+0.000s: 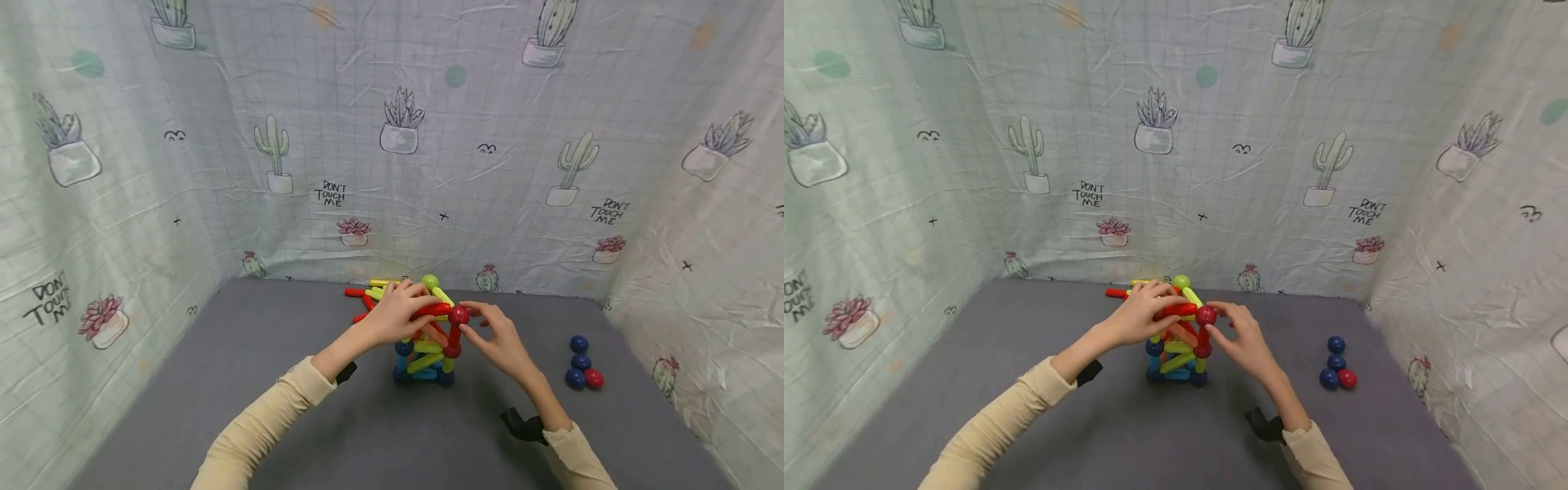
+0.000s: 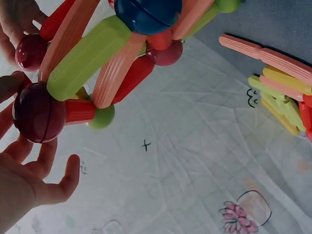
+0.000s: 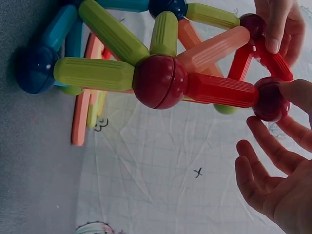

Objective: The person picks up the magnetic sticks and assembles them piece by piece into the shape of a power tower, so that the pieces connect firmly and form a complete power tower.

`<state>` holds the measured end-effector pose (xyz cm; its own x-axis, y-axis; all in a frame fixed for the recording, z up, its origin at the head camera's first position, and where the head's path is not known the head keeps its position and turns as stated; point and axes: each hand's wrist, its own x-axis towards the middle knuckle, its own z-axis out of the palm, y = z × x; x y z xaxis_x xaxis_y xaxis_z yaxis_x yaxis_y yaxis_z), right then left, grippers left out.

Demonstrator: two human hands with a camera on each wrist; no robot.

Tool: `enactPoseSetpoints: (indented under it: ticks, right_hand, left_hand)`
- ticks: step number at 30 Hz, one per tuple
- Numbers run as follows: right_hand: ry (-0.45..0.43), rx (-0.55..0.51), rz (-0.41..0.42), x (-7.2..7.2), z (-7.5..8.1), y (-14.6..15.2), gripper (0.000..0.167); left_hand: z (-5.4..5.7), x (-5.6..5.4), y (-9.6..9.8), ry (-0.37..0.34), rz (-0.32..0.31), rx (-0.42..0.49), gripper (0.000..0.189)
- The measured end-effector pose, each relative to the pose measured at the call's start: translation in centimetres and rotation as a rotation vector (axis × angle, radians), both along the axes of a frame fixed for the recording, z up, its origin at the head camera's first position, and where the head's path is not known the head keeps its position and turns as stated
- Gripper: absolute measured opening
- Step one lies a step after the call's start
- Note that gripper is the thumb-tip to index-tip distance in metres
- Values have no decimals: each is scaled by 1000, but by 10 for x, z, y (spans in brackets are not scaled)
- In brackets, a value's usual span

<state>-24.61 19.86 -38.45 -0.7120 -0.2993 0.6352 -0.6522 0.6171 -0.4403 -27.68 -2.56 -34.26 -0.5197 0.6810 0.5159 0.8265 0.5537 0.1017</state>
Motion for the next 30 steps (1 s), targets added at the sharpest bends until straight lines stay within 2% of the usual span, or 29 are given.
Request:
enactPoseSetpoints:
  ticks: [3, 11, 14, 17, 22, 25, 28, 30]
  right_hand:
    - [-3, -5, -4, 1, 0, 0, 40]
    - [-18, -34, -18, -1, -3, 4, 39]
    - [0, -31, -11, 0, -4, 3, 40]
    - [9, -24, -3, 1, -6, 2, 42]
    - [-1, -13, 4, 2, -9, 0, 46]
    - [3, -2, 9, 2, -11, 0, 51]
    - [14, -6, 17, 3, -15, 0, 57]
    - [28, 0, 14, 2, -20, -1, 61]
  left_hand:
    - [-1, 0, 0, -10, 6, -7, 27]
    - [-5, 2, 3, 90, 45, -97, 27]
    - [-9, 3, 3, 99, 52, -74, 27]
    - [-14, 5, -1, 117, 49, -7, 30]
    - [-21, 4, -22, 167, 62, 112, 34]
    - [-31, -9, -42, 174, 134, 160, 30]
    - [-52, -37, -63, 167, 254, 158, 22]
    - [-70, -58, -75, 136, 333, 113, 17]
